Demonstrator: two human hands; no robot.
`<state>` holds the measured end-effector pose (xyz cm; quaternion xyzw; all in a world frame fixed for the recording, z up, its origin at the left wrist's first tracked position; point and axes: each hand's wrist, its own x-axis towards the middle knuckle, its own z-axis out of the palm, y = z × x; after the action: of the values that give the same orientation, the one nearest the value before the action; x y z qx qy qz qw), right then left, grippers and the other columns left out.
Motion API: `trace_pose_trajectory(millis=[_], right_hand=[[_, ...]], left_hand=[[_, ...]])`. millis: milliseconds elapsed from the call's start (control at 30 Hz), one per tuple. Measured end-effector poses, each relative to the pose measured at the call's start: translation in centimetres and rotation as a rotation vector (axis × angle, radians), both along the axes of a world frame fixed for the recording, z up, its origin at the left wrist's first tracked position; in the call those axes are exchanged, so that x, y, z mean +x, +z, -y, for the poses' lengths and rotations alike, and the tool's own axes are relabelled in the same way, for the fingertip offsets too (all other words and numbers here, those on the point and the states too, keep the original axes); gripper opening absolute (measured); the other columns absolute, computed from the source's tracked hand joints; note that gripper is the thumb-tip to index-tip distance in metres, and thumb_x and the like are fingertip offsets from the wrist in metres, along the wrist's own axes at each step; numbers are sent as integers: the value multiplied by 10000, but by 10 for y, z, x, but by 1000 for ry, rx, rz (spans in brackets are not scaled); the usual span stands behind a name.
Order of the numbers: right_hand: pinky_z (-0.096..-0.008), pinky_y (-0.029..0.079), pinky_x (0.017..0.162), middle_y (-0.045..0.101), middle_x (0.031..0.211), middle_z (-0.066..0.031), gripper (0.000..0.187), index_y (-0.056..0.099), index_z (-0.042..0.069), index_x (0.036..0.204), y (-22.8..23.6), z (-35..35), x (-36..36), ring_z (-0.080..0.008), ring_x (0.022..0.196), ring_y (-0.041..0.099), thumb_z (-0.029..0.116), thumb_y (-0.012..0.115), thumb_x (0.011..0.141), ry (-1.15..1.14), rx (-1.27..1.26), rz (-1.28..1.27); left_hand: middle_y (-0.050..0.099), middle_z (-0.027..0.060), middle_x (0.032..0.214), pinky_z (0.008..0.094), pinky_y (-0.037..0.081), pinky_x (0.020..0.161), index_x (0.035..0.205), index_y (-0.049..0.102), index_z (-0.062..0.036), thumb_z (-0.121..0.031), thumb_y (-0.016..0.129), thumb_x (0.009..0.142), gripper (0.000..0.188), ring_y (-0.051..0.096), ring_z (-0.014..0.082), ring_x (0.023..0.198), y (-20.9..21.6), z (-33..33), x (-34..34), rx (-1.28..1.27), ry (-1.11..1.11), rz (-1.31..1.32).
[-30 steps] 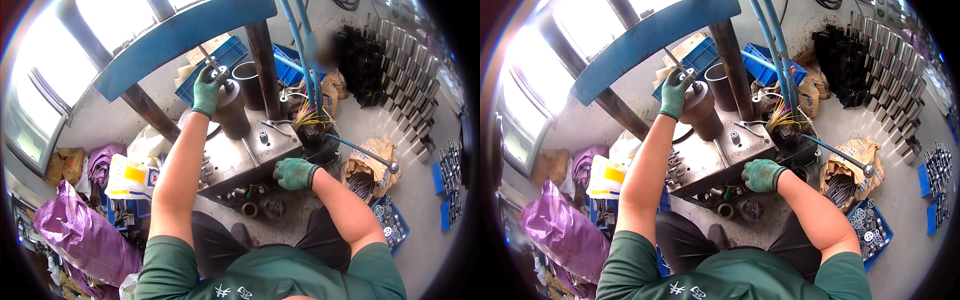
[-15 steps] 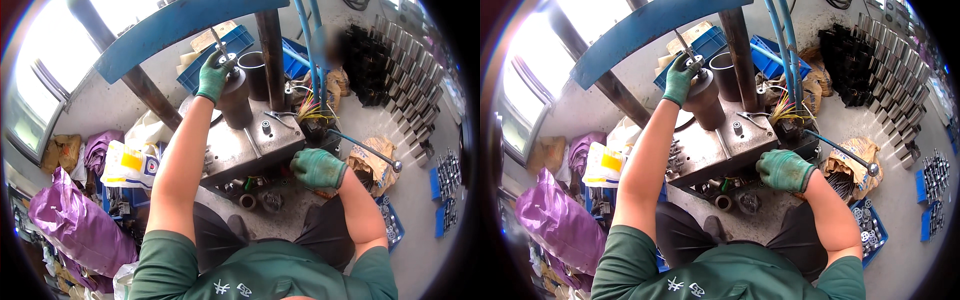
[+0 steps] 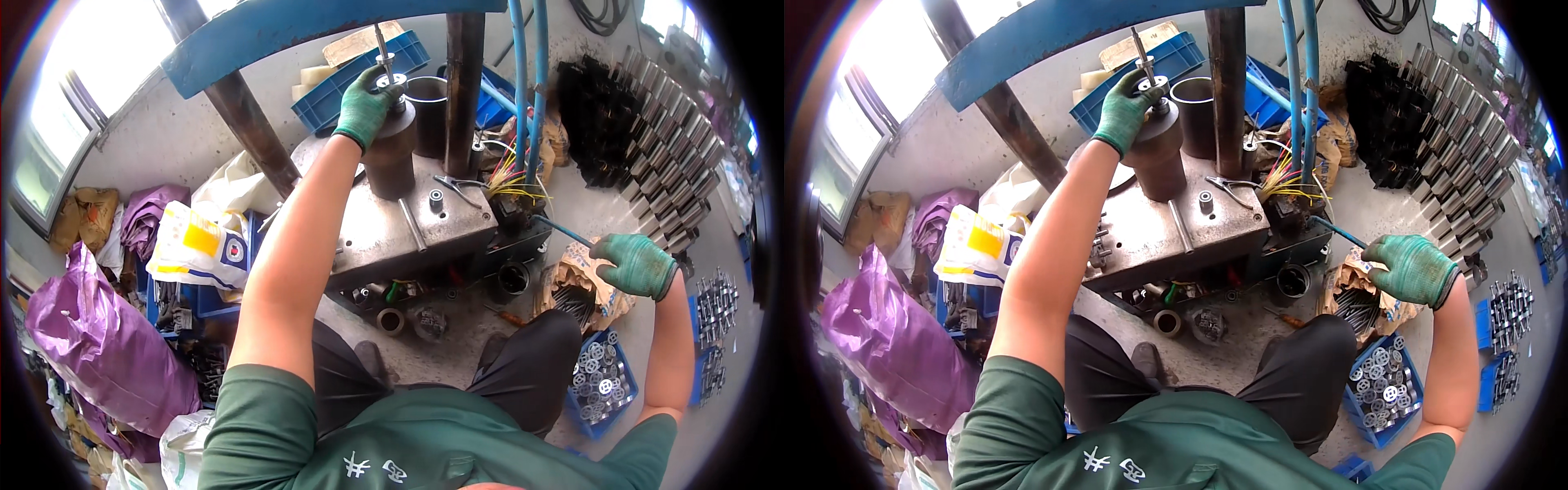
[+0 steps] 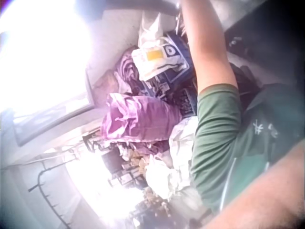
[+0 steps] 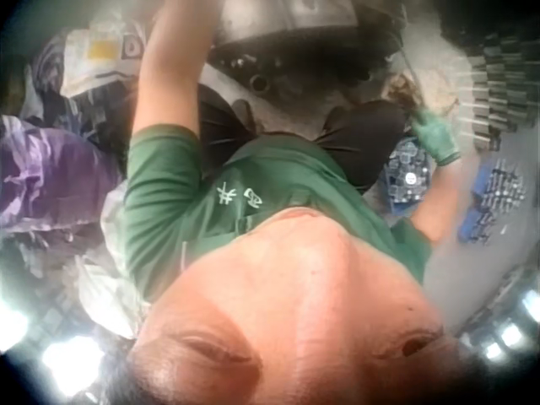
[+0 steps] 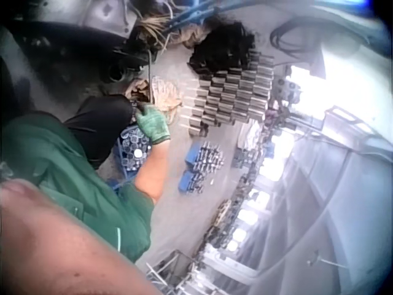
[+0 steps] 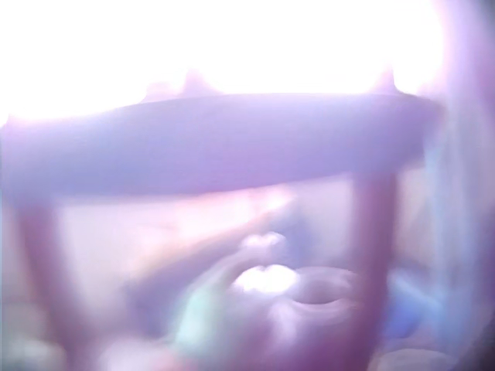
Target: The person assembles metal components by placing round metal rings and shafts into a press machine, operating the press with a lever, and then sorting the finished parts into blue bins.
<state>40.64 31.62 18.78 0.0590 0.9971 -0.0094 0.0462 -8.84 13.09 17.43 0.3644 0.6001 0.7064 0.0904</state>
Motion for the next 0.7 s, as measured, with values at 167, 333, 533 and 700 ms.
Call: trace_pose_trajectory(millis=[167, 333, 533, 700], right_hand=[[-461, 585, 922, 761, 1110, -213, 366, 770, 9, 1148, 3, 19, -13, -390, 1020, 731, 243, 670, 885, -143, -113, -11], [-475, 581, 900, 758, 1062, -231, 347, 771, -1, 1126, -4, 32, -6, -406, 985, 728, 238, 660, 900, -208, -139, -26], [-481, 582, 891, 753, 1016, -228, 318, 786, 13, 1076, -36, 49, 22, -419, 949, 723, 239, 639, 907, -253, -224, 70], [-505, 575, 853, 746, 985, -203, 257, 775, 23, 999, -54, 60, 36, -420, 927, 713, 236, 669, 903, -224, -225, 67]], left_hand=[[735, 63, 1144, 282, 597, 856, 1416, 645, -45, -61, 833, 918, 532, 701, 142, 953, 2, 10, 2, -65, 36, 20], [751, 49, 1016, 262, 601, 781, 1378, 674, -68, -136, 862, 917, 503, 690, 97, 820, -8, 4, -12, -80, 101, -140], [761, 59, 1068, 274, 605, 840, 1381, 671, -72, -171, 877, 906, 528, 702, 115, 893, -10, -1, -16, -110, 118, -164], [745, 44, 1103, 259, 602, 864, 1380, 654, -39, -168, 878, 908, 539, 693, 110, 933, -6, 4, -10, -164, 126, -178]])
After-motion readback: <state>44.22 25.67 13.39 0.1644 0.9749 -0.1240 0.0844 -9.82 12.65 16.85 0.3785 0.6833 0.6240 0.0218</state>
